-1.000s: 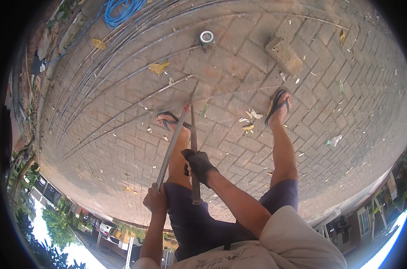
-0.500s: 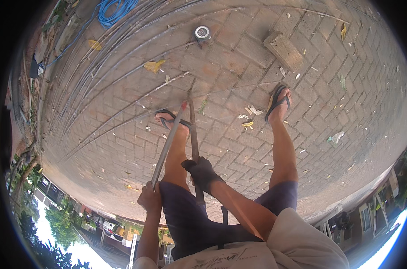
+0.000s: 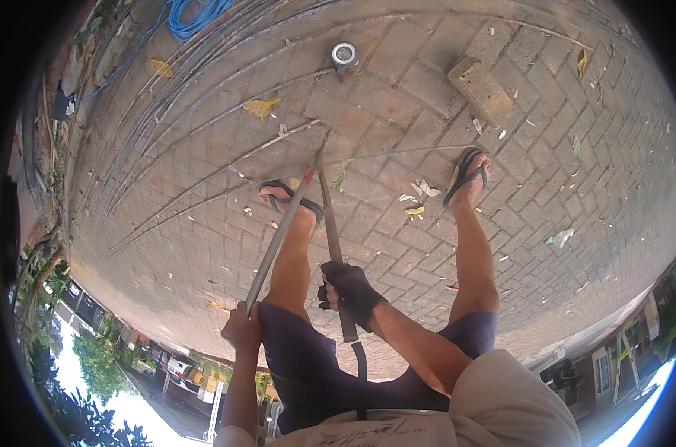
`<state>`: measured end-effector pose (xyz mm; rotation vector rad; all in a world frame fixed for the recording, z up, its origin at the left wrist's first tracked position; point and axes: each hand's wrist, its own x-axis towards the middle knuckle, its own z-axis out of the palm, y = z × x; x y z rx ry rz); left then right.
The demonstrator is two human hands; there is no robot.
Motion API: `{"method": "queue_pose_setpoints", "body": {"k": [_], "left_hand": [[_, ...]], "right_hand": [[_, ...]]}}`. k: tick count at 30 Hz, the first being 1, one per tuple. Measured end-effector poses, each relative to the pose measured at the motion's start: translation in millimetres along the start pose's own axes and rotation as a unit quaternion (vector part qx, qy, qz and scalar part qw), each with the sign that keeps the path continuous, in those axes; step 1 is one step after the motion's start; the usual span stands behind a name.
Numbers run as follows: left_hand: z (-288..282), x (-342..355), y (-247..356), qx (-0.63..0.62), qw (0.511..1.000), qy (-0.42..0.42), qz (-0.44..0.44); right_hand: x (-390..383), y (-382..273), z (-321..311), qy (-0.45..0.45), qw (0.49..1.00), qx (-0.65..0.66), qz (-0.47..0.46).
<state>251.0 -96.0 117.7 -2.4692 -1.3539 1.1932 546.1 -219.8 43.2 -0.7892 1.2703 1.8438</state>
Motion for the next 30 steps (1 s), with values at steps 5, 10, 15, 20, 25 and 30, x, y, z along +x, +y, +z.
{"method": "queue_pose_setpoints", "body": {"k": [5, 10, 15, 20, 25, 30], "left_hand": [[11, -5, -6, 0.021, 0.999, 0.013, 0.027], [2, 6, -17, -0.007, 0.999, 0.029, 0.045], [-14, 23, -23, -0.012, 0.996, 0.024, 0.08], [-9, 22, -28, -0.045, 0.997, -0.005, 0.065], [6, 18, -40, -0.07, 0.995, 0.006, 0.065], [0, 27, -56, -0.075, 0.994, 0.004, 0.082]], "right_hand": [[4, -5, -4, 0.018, 0.999, -0.021, 0.038], [6, -18, -11, 0.049, 0.991, -0.083, 0.088], [8, -24, -20, 0.04, 0.988, -0.128, 0.072], [6, -21, -30, 0.001, 0.991, -0.129, 0.035], [4, -19, -30, 0.033, 0.987, -0.133, 0.086], [9, -21, -34, -0.001, 0.983, -0.173, 0.067]]}}
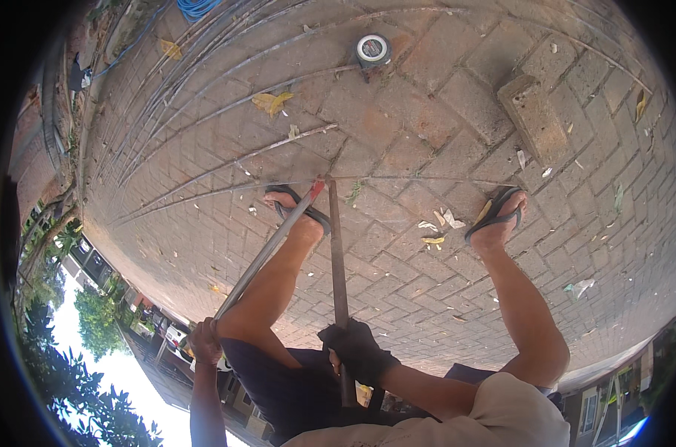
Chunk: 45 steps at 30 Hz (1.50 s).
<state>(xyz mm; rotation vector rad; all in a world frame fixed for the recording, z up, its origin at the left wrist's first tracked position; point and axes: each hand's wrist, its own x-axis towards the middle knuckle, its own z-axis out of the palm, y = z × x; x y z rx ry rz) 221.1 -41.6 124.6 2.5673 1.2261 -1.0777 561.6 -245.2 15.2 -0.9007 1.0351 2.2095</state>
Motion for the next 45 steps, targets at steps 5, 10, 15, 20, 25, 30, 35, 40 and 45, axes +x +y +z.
{"method": "queue_pose_setpoints", "body": {"k": [5, 10, 15, 20, 25, 30, 35, 40, 45], "left_hand": [[-2, 6, -21, 0.012, 1.0, -0.027, 0.0], [12, -26, -32, -0.025, 0.999, -0.034, 0.017], [35, -42, -15, -0.027, 0.999, -0.023, -0.021], [58, -60, 43, -0.065, 0.996, -0.003, -0.059], [54, -64, 102, -0.279, 0.93, -0.179, -0.16], [18, -36, 208, -0.739, 0.527, -0.26, -0.33], [-12, 12, 305, -0.88, 0.322, -0.139, -0.321], [24, 44, 374, -0.855, 0.306, -0.143, -0.395], [75, 9, 430, -0.843, 0.288, -0.075, -0.448]], "right_hand": [[-1, 5, -7, -0.025, 0.999, 0.022, -0.006], [-10, 3, -15, -0.006, 1.0, -0.006, 0.024], [-6, 4, -13, 0.018, 0.999, -0.032, 0.005], [2, 10, -40, 0.074, 0.99, -0.116, -0.024], [-3, 16, -48, 0.016, 0.987, -0.15, -0.049], [0, -10, -34, 0.085, 0.931, -0.347, -0.077], [-46, -42, -73, 0.245, 0.483, -0.824, -0.166], [-160, -64, -106, 0.203, 0.758, -0.619, 0.014], [-243, -55, -91, 0.316, 0.746, -0.586, 0.01]]}}
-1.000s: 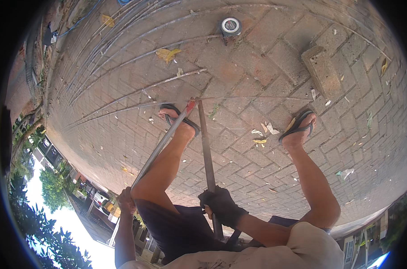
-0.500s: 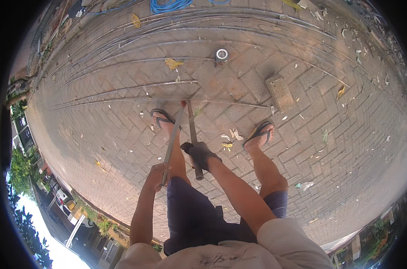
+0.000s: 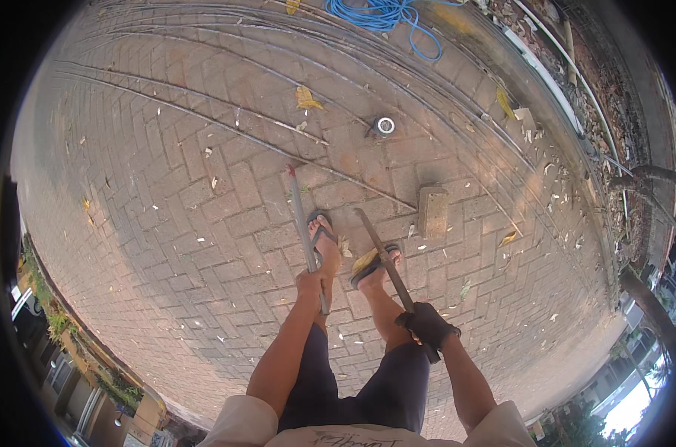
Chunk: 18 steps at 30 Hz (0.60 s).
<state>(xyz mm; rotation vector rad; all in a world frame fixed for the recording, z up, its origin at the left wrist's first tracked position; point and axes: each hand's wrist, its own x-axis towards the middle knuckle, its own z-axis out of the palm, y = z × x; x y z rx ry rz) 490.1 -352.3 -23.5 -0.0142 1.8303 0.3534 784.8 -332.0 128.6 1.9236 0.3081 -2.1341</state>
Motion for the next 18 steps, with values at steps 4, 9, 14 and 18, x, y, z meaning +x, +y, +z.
{"method": "queue_pose_setpoints", "body": {"k": [4, 9, 14, 18], "left_hand": [[-33, -28, -19, -0.039, 0.998, 0.0, -0.039], [-35, -21, -26, -0.169, 0.982, 0.08, -0.008], [-1, 38, -58, 0.061, 0.943, 0.321, 0.068], [53, 82, -76, 0.07, 0.906, 0.418, -0.019]], "right_hand": [[-27, -2, -21, 0.128, 0.975, -0.159, -0.088], [-24, -7, -80, 0.238, 0.903, -0.307, -0.185], [30, -24, -192, 0.255, 0.817, -0.41, -0.316], [120, -36, -288, 0.299, 0.771, -0.445, -0.344]]}}
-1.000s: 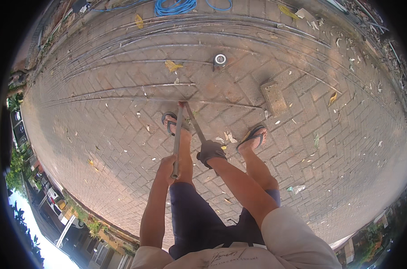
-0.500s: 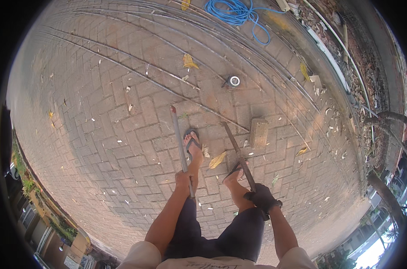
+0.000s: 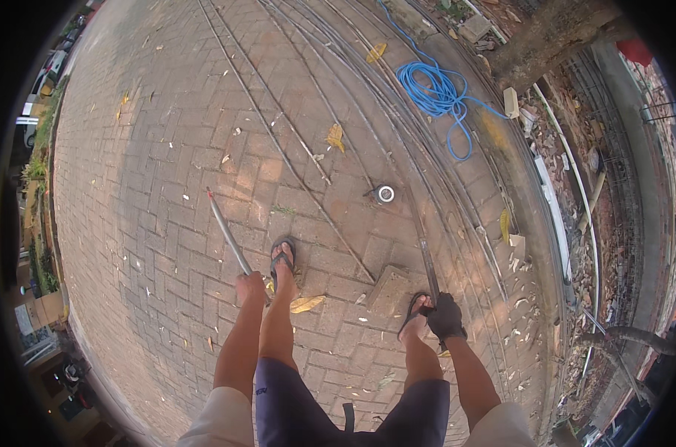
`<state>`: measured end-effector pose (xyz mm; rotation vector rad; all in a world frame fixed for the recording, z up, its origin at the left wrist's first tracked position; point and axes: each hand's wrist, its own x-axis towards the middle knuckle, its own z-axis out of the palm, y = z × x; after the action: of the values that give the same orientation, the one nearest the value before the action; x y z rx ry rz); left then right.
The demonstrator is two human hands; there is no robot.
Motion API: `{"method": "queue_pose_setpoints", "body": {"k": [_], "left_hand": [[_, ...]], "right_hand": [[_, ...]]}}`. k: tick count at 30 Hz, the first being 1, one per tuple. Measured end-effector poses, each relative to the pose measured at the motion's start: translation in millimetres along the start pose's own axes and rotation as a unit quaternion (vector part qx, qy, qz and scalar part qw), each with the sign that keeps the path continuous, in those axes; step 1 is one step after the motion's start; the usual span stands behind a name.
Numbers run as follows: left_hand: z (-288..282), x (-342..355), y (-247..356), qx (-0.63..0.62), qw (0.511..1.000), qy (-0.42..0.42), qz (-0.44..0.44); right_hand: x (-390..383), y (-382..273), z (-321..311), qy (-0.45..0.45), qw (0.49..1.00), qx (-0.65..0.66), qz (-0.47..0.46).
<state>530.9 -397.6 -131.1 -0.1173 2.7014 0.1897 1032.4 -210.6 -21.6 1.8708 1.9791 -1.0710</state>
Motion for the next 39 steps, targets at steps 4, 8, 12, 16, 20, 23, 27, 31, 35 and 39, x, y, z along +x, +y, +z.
{"method": "queue_pose_setpoints", "body": {"k": [4, 8, 12, 16, 20, 23, 27, 31, 35, 39], "left_hand": [[90, -22, -31, 0.066, 0.996, 0.061, -0.009], [179, -37, -78, 0.058, 0.991, 0.118, 0.009], [251, -64, -75, 0.049, 0.949, 0.311, -0.014], [302, -99, -11, -0.1, 0.949, 0.105, 0.28], [331, -119, 33, -0.053, 0.963, -0.048, 0.261], [335, -123, 38, -0.088, 0.969, -0.042, 0.229], [330, -122, 41, -0.162, 0.96, 0.042, 0.223], [326, -117, 17, -0.548, 0.82, -0.164, 0.018], [316, -119, -1, -0.653, 0.733, -0.188, 0.026], [297, -120, -11, -0.718, 0.645, -0.259, 0.02]], "right_hand": [[61, 98, 40, 0.023, 0.999, -0.039, -0.013], [110, 179, 88, 0.028, 0.999, -0.012, -0.018], [150, 241, 145, 0.064, 0.982, -0.165, -0.065], [181, 262, 181, 0.07, 0.967, -0.218, -0.11], [200, 224, 157, 0.092, 0.954, -0.235, -0.161], [215, 152, 136, 0.225, 0.931, -0.136, -0.252], [215, 49, 142, 0.184, 0.9, -0.105, -0.381], [200, 3, 192, 0.077, 0.87, -0.032, -0.486], [178, 22, 228, 0.065, 0.863, -0.076, -0.495], [169, 49, 244, 0.069, 0.822, -0.214, -0.523]]}}
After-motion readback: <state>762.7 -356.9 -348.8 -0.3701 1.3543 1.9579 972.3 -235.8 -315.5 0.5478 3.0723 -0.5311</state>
